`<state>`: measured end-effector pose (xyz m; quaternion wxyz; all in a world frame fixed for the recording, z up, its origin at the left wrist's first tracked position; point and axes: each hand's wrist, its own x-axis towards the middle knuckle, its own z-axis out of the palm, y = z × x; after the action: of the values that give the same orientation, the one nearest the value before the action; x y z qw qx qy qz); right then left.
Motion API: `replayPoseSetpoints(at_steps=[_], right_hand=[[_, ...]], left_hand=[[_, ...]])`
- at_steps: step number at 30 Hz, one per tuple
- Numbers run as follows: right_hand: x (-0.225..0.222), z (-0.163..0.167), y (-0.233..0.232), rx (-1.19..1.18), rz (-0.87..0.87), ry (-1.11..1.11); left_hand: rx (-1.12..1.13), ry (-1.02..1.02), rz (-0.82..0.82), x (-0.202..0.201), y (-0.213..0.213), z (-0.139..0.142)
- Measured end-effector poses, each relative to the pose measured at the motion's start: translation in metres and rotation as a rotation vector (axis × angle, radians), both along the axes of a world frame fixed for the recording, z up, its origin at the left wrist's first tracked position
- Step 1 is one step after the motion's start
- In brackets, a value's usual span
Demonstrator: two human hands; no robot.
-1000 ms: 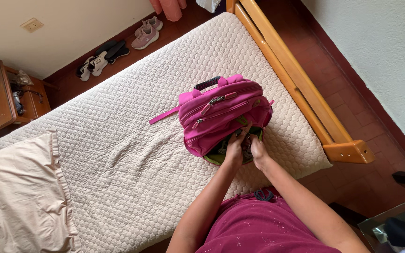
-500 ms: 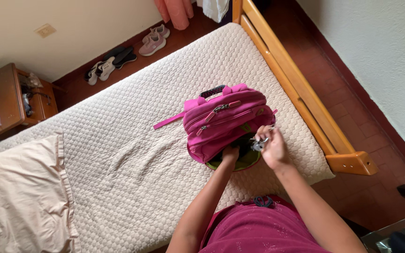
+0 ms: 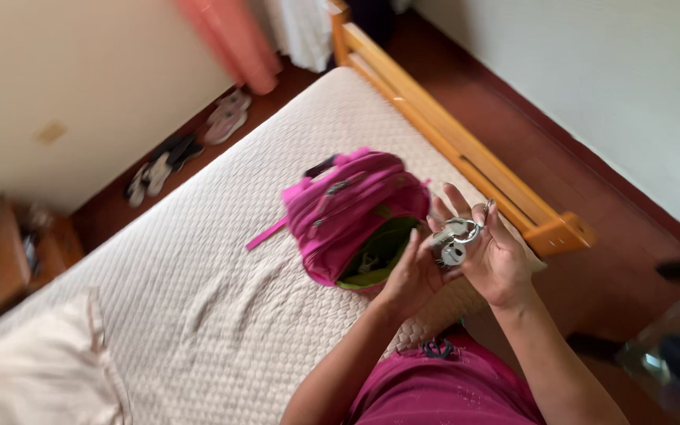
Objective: The person packs a pink backpack on a bed: they place a blue water bottle and a teal cup into the side pockets, zip the compartments, then gather a charger cable, headphones, a small pouch, and a glasses case from a nightstand and a cluttered table and place them inside the backpack.
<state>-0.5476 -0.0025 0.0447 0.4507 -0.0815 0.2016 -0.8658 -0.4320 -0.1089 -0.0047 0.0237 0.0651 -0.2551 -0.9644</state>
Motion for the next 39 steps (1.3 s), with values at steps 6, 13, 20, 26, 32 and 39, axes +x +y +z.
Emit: replayPoseSetpoints(at_steps=[6, 13, 20, 26, 32, 39], right_hand=[[0.026, 0.006, 0.092, 0.01, -0.263, -0.082], [0.054, -0.028, 0.253, 0.302, -0.619, 0.157], [0.072, -0.094, 0.403, 0.447, -0.932, -0.089], [0.05, -0.16, 0.521, 0.385, -0.847, -0.232], [-0.041, -0.198, 0.614, 0.753, -0.719, -0.263], [-0.155, -0.268, 0.615, 1.195, -0.65, 0.039]], left_hand=[[-0.066, -0.006, -0.165, -0.006, 0.061, -0.005], [-0.178, -0.105, -0.469, -0.035, 0.184, -0.041], [-0.363, -0.151, -0.765, -0.068, 0.325, -0.083], [-0.381, -0.095, -1.107, -0.105, 0.476, -0.158], [-0.372, -0.488, -1.01, -0.145, 0.591, -0.216], [-0.59, -0.715, -0.581, -0.225, 0.636, -0.286]])
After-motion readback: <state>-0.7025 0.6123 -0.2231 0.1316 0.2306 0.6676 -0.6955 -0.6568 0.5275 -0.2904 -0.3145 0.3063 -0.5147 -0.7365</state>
